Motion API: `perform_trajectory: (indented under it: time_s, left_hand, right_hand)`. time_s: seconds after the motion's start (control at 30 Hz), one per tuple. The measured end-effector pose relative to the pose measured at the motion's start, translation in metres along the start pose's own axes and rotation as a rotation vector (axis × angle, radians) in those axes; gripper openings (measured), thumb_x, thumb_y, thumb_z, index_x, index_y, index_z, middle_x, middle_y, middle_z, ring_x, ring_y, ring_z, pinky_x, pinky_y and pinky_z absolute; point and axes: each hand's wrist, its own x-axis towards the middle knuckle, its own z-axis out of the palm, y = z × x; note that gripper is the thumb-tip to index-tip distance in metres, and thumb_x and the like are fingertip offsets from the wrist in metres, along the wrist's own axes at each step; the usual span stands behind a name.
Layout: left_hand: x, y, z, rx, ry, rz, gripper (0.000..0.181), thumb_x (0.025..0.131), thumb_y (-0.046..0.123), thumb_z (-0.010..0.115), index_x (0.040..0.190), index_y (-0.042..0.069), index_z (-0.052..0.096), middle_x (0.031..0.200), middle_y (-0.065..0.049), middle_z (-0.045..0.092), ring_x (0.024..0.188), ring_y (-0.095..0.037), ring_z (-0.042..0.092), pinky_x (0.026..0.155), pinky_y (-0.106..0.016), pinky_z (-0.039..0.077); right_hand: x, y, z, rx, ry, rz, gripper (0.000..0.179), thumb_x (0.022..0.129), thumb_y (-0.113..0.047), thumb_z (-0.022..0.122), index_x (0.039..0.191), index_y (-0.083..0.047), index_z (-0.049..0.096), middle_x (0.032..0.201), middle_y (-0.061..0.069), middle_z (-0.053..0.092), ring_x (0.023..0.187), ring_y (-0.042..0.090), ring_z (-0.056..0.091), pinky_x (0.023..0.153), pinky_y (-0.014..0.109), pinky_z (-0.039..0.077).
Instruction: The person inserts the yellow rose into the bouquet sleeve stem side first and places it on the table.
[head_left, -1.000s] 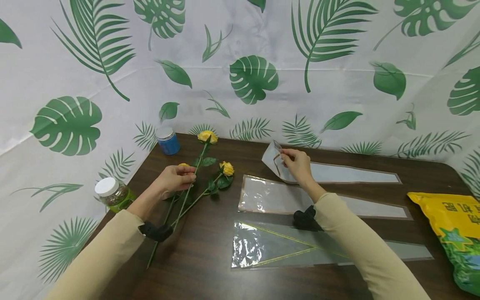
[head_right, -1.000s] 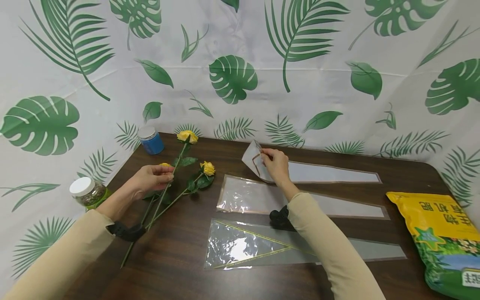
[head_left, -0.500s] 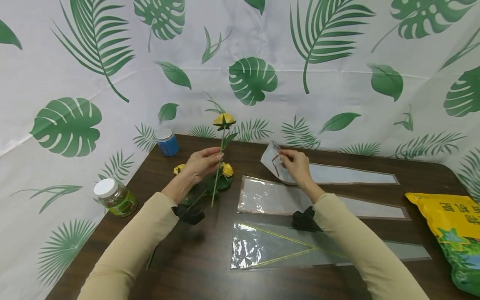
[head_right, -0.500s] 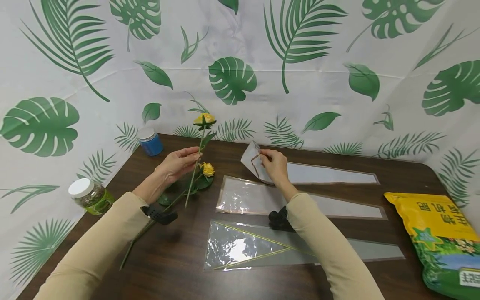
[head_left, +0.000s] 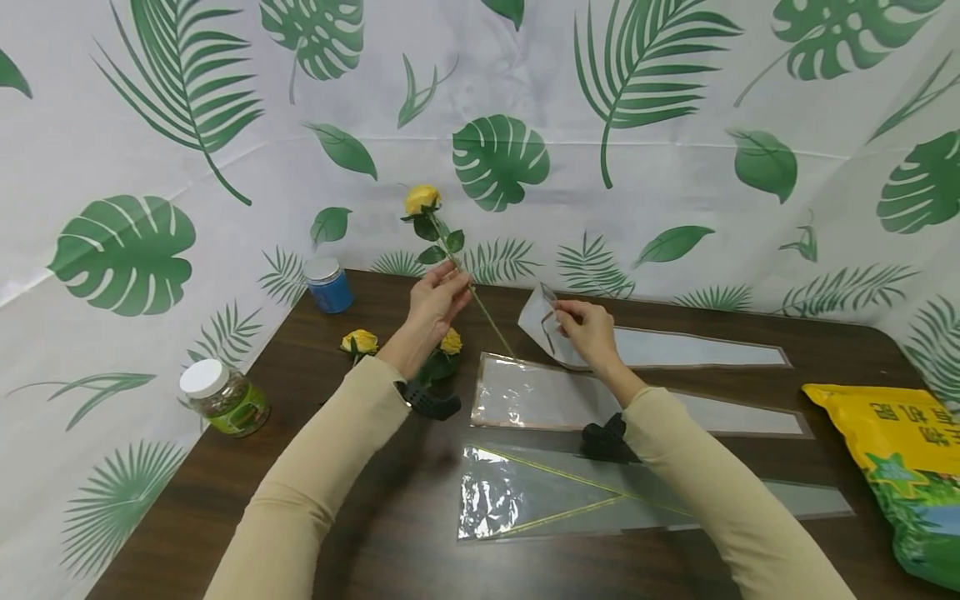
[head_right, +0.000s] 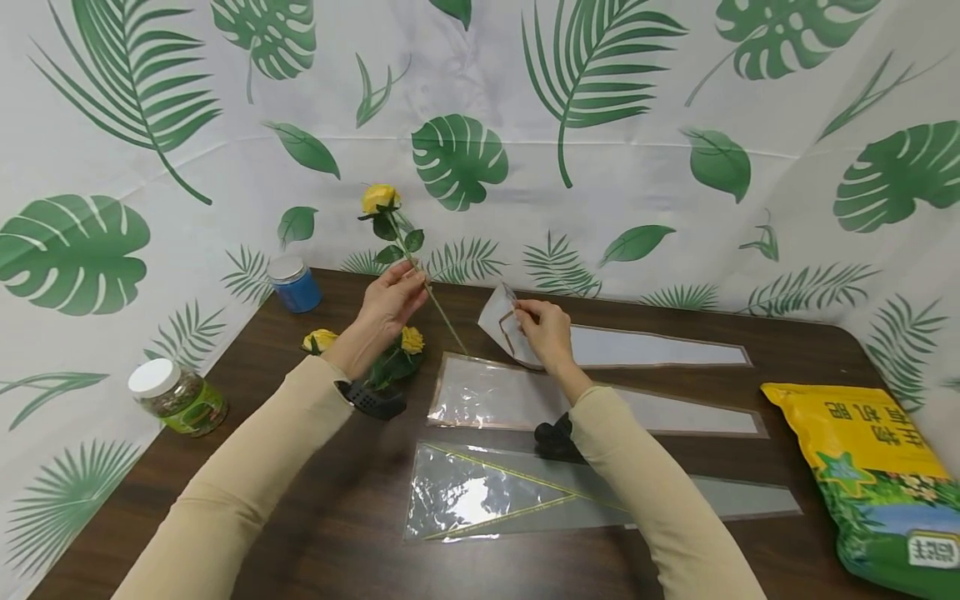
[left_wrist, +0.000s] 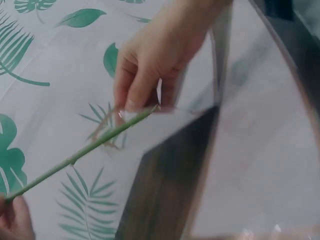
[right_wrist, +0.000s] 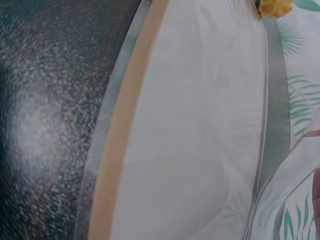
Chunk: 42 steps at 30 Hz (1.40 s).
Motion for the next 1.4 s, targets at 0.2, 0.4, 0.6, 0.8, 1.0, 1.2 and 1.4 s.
perform_trajectory:
  time_s: [0.2,0.4,0.6,0.8,1.0,1.2,1.4]
  left_hand:
    - [0.004,-0.001,0.020,-0.137,0.130,0.236,0.027,0.087,-0.003,0.062,0.109,0.008,0.050,0.086,0.001,0.051,0.070,-0.007,0.055,0.060,-0.017,0.051]
    - [0.006,-0.011,0.029,-0.146,0.176,0.354,0.025,0.088,-0.004,0.060,0.103,0.010,0.046,0.084,0.001,0.049,0.069,-0.008,0.052,0.061,-0.020,0.049]
    - [0.007,-0.025,0.032,-0.117,0.179,0.408,0.026,0.086,-0.008,0.059,0.101,0.009,0.045,0.082,0.001,0.048,0.065,-0.006,0.050,0.058,-0.017,0.049]
    - [0.005,-0.040,0.032,-0.072,0.171,0.430,0.026,0.086,-0.008,0.059,0.102,0.007,0.045,0.082,0.001,0.047,0.067,-0.006,0.050,0.059,-0.017,0.049]
    - [0.002,-0.053,0.030,-0.021,0.164,0.425,0.026,0.086,-0.009,0.060,0.101,0.005,0.045,0.082,0.001,0.049,0.066,-0.005,0.050,0.060,-0.016,0.050]
    - [0.000,-0.065,0.029,0.102,0.168,0.482,0.025,0.083,-0.008,0.063,0.100,0.002,0.046,0.079,-0.001,0.053,0.063,-0.003,0.052,0.061,-0.016,0.050]
    - [-0.004,-0.073,0.028,0.384,0.220,0.537,0.032,0.082,0.004,0.069,0.109,0.004,0.051,0.086,-0.009,0.064,0.068,-0.007,0.056,0.065,-0.017,0.047]
  right_hand:
    - [0.000,-0.001,0.001,0.001,-0.008,0.008,0.022,0.092,-0.006,0.059,0.109,0.006,0.067,0.102,0.021,0.069,0.077,0.031,0.068,0.059,0.010,0.050]
    - [-0.001,-0.005,0.003,0.013,-0.005,-0.009,0.022,0.091,-0.005,0.060,0.108,0.006,0.067,0.100,0.021,0.069,0.076,0.034,0.067,0.058,0.010,0.049]
    - [0.000,-0.007,0.006,0.009,0.003,-0.050,0.021,0.090,-0.005,0.062,0.107,0.005,0.068,0.097,0.021,0.070,0.070,0.025,0.067,0.058,0.009,0.049]
    - [0.001,-0.009,0.007,-0.011,0.013,-0.070,0.020,0.090,-0.006,0.062,0.106,0.004,0.069,0.096,0.020,0.070,0.069,0.023,0.067,0.056,0.009,0.048]
    - [0.001,-0.011,0.009,-0.012,0.010,-0.095,0.020,0.090,-0.007,0.063,0.106,0.004,0.069,0.096,0.020,0.070,0.070,0.026,0.068,0.056,0.009,0.048]
    - [0.001,-0.015,0.010,-0.025,0.013,-0.134,0.020,0.090,-0.006,0.062,0.106,0.004,0.069,0.093,0.020,0.070,0.070,0.032,0.068,0.055,0.007,0.045]
    - [0.002,-0.022,0.011,-0.001,0.008,-0.173,0.020,0.090,-0.005,0.062,0.106,0.005,0.068,0.097,0.021,0.070,0.072,0.033,0.068,0.059,0.013,0.051]
